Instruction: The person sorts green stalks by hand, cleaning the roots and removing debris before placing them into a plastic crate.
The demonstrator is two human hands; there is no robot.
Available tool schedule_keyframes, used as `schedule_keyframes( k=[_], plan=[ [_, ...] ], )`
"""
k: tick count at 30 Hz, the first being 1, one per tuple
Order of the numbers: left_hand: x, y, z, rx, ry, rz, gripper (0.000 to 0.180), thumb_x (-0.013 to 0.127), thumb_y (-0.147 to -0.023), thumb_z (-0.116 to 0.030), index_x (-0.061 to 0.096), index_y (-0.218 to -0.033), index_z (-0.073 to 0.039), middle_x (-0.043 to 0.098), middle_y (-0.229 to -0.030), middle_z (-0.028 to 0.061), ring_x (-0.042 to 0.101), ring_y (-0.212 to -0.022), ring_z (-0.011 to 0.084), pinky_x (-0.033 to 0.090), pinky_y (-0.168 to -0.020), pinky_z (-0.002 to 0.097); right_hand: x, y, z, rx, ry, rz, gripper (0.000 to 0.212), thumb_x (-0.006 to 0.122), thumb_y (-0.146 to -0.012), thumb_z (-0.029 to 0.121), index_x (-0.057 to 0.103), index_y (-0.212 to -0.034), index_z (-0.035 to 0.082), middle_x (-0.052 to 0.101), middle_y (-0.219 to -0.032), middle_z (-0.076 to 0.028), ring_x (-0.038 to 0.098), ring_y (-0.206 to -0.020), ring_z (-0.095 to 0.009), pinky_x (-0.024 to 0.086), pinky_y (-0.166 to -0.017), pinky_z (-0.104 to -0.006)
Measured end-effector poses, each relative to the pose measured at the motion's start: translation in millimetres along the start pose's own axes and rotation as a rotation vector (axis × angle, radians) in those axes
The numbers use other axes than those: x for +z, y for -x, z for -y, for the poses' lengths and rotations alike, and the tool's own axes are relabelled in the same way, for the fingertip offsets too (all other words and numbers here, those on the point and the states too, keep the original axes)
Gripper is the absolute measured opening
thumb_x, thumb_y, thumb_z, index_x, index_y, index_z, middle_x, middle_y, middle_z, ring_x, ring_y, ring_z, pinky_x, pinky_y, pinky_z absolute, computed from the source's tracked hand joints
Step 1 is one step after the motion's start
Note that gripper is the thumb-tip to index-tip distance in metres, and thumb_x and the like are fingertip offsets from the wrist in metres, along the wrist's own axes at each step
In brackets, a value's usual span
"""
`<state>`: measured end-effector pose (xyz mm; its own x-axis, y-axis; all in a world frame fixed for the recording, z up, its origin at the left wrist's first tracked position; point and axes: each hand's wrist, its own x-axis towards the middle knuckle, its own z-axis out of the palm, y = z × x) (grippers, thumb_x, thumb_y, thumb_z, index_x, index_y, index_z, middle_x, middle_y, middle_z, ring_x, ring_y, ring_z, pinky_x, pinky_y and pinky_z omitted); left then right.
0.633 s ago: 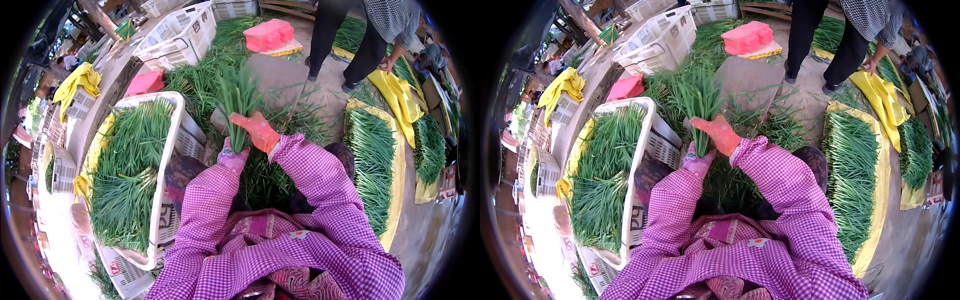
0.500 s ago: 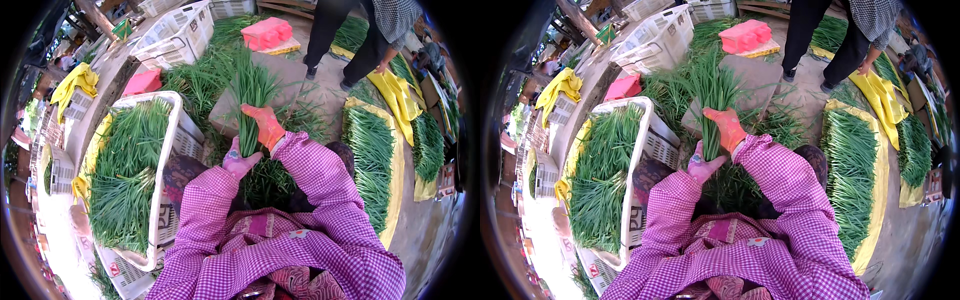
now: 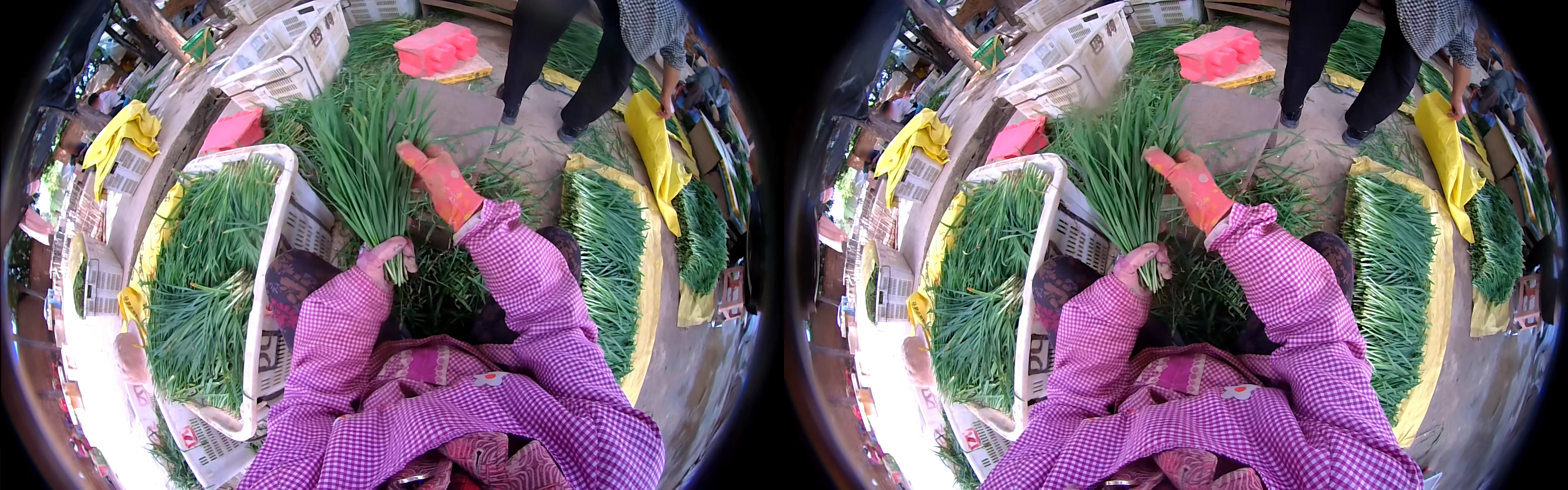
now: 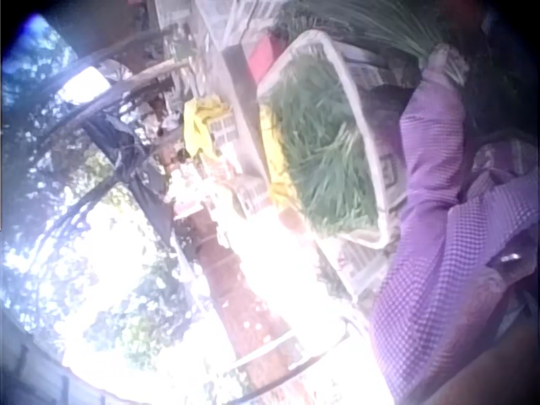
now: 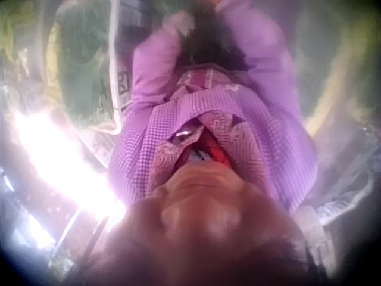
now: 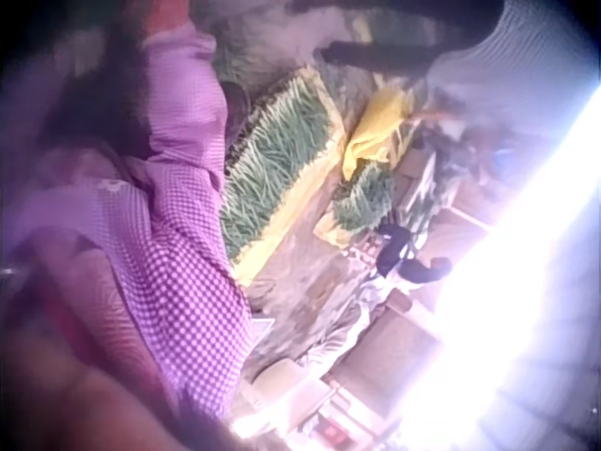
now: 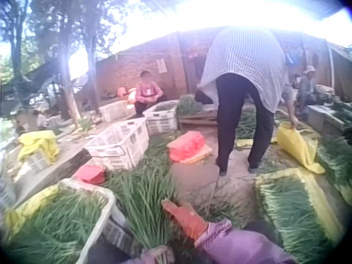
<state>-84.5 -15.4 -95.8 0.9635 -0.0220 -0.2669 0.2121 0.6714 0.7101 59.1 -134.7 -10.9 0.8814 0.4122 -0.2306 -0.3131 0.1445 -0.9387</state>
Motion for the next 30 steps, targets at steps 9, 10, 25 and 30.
schedule_keyframes(
  k=[9,10,25,30],
  plan=[
    [-1,0,-12,0.052,0.226,0.008,0.038,0.061,-0.081,-0.018,0.049,-0.114,-0.006,0.052,-0.077,0.0023,0.048,-0.058,0.0124,0.043,-0.051,0.0283,-7,17,9,-0.181,0.38,0.161,0.035,0.064,-0.081,0.033,0.062,-0.089,-0.001,0.063,-0.074,-0.006,0.061,-0.072,-0.019,0.047,-0.065,-0.0295],
    [-5,-1,-10,0.051,0.217,0.017,0.035,0.061,-0.081,-0.018,0.05,-0.112,-0.005,0.052,-0.077,0.002,0.048,-0.057,0.0123,0.042,-0.051,0.0276,-1,24,9,-0.253,0.628,0.225,0.035,0.064,-0.081,0.035,0.062,-0.091,0.001,0.063,-0.076,-0.008,0.062,-0.074,-0.021,0.047,-0.067,-0.032],
    [6,3,-16,0.049,0.09,0.097,0.027,0.055,-0.085,-0.029,0.05,-0.07,-0.007,0.045,-0.057,0.0008,0.043,-0.048,0.0114,0.036,-0.044,0.0256,-77,-21,35,-0.649,0.272,-0.329,0.029,0.065,-0.08,0.02,0.059,-0.105,0.006,0.063,-0.088,-0.004,0.059,-0.075,-0.016,0.047,-0.07,-0.0277],
    [4,-1,-12,0.0,0.031,0.148,0.022,0.055,-0.084,-0.025,0.051,-0.088,-0.003,0.047,-0.058,0.0018,0.042,-0.044,0.0118,0.038,-0.041,0.0255,-50,-11,20,-1.008,1.02,-0.088,0.032,0.066,-0.079,0.027,0.061,-0.107,0.011,0.065,-0.095,-0.01,0.062,-0.086,-0.027,0.047,-0.078,-0.0361]
  ],
)
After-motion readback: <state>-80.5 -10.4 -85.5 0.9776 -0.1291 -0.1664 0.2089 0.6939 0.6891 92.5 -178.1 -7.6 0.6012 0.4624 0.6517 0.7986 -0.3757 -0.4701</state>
